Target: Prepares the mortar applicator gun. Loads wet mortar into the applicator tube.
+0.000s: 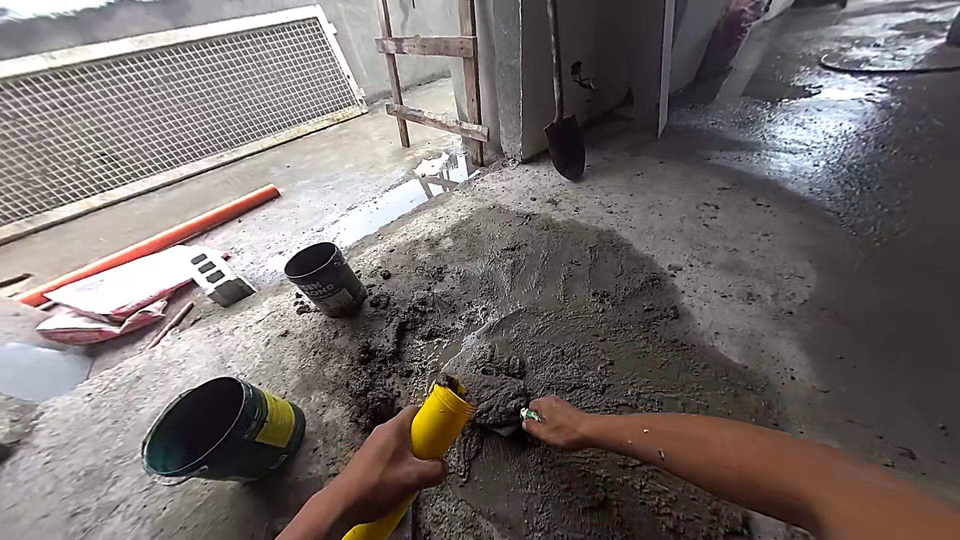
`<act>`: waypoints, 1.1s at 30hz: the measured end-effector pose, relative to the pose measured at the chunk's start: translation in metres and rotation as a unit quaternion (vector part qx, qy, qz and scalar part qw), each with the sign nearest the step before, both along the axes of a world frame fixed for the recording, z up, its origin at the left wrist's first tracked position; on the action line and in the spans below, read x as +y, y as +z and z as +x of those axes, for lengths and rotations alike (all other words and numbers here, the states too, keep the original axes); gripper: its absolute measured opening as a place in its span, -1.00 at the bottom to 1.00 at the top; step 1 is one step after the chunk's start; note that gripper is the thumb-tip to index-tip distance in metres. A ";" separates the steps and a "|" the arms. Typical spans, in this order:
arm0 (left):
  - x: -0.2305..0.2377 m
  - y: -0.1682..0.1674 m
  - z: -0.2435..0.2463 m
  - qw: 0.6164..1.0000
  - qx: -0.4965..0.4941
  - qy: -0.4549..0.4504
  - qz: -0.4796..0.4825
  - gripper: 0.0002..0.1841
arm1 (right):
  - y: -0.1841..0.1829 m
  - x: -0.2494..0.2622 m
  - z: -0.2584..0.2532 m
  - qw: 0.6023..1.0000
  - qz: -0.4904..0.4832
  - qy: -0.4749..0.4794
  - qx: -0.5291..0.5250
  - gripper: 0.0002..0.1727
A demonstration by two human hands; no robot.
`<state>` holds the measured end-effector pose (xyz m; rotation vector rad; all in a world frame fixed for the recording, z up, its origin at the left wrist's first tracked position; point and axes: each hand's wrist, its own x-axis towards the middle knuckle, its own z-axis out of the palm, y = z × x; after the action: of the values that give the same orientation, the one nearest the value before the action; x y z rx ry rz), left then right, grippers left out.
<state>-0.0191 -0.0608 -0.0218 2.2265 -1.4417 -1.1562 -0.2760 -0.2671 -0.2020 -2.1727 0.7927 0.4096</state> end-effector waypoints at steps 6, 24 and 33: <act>0.004 0.011 0.008 1.000 -0.005 0.025 -0.012 -0.24 | 0.143 -0.064 -0.025 0.997 -0.055 0.031 0.037 -0.45; -0.005 0.087 -0.021 0.990 0.049 -0.037 -0.124 -0.31 | 0.519 -0.033 0.015 0.915 -0.245 0.275 0.163 -0.74; 0.002 0.102 -0.009 0.986 0.046 0.003 -0.161 -0.31 | 0.562 0.018 0.076 0.742 -0.537 0.335 0.222 -0.72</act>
<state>-0.0283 -0.0588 0.0797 1.9319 -1.4652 -0.9324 -0.2000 -0.2487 0.3602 -3.5575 0.4564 1.0605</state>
